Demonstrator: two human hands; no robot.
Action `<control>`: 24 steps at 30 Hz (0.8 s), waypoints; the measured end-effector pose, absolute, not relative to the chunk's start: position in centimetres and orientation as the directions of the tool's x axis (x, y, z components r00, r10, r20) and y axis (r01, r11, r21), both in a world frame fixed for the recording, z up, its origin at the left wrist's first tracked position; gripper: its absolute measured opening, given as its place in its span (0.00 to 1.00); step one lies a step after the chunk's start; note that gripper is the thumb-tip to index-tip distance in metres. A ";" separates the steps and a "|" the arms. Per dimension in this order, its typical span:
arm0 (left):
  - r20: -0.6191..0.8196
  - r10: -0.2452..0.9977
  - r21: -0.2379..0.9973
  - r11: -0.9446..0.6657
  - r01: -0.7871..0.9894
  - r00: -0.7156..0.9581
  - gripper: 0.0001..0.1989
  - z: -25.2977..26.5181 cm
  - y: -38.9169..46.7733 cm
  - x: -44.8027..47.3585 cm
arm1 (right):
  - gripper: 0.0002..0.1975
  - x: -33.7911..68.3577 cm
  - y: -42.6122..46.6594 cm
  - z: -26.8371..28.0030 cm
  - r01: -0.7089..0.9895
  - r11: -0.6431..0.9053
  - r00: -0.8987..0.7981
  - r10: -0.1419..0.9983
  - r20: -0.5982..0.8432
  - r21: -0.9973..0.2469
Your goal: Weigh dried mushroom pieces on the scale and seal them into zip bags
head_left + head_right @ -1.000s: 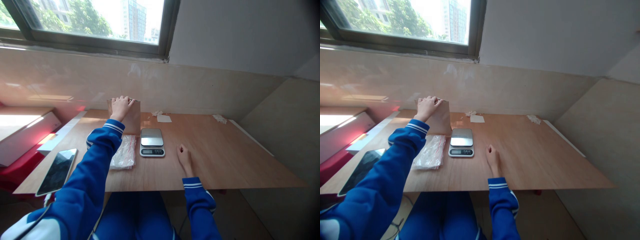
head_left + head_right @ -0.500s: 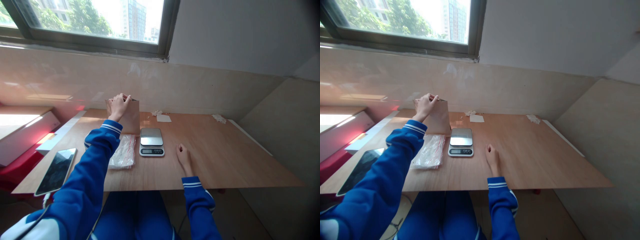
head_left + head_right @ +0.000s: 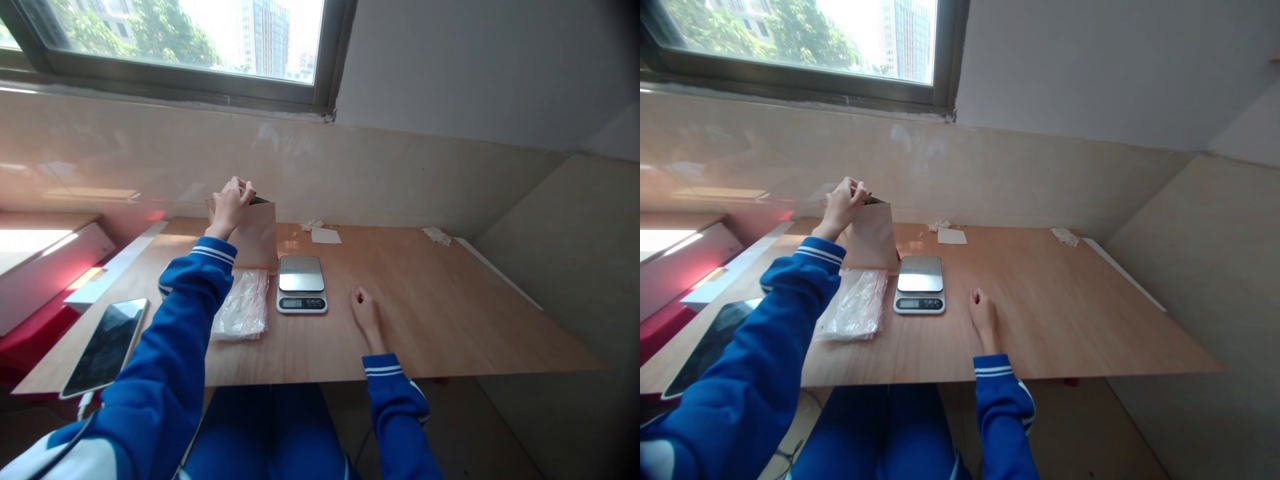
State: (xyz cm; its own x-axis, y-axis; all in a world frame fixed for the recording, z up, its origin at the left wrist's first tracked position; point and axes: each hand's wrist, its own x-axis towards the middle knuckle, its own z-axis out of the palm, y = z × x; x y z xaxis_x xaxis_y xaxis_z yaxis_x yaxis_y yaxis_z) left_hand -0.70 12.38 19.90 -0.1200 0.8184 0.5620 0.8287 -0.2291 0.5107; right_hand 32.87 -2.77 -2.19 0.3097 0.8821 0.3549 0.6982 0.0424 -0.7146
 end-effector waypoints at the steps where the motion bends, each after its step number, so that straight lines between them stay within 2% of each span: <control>1: 0.564 0.815 0.526 -0.230 0.819 -0.133 0.15 20.0 12.5 -0.8 | 0.21 32.8 -2.8 -2.2 0.698 0.042 0.311 0.882 0.355 -0.715; 4: 0.606 0.775 0.551 -0.247 0.798 -0.179 0.17 20.0 12.7 -0.8 | 0.21 32.8 -2.8 -2.1 0.696 0.047 0.309 0.881 0.358 -0.716; 8: 0.714 0.654 0.566 -0.331 0.755 -0.249 0.21 20.4 12.1 -0.7 | 0.21 32.8 -3.0 -2.0 0.703 0.045 0.304 0.883 0.357 -0.710; 11: 0.782 0.570 0.534 -0.407 0.741 -0.252 0.22 21.7 10.8 -0.2 | 0.21 32.8 -3.0 -2.1 0.710 0.033 0.305 0.886 0.349 -0.703; 14: 0.827 0.534 0.464 -0.474 0.748 -0.175 0.20 22.9 8.8 1.5 | 0.20 32.8 -2.9 -2.2 0.711 0.028 0.306 0.887 0.345 -0.702; 16: 0.825 0.560 0.428 -0.523 0.737 -0.081 0.18 22.5 7.6 3.4 | 0.20 32.9 -2.9 -2.2 0.709 0.029 0.310 0.885 0.347 -0.704; 19: 0.753 0.646 0.393 -0.594 0.702 0.125 0.16 19.3 6.4 6.7 | 0.20 32.9 -3.0 -2.2 0.705 0.034 0.318 0.878 0.358 -0.708; 22: 0.587 0.754 0.376 -0.576 0.726 0.294 0.16 14.2 6.2 9.3 | 0.20 32.9 -3.0 -2.1 0.705 0.035 0.326 0.871 0.367 -0.708; 24: 0.461 0.822 0.351 -0.514 0.783 0.333 0.17 11.1 6.4 10.3 | 0.21 32.8 -3.0 -2.0 0.711 0.042 0.319 0.870 0.375 -0.702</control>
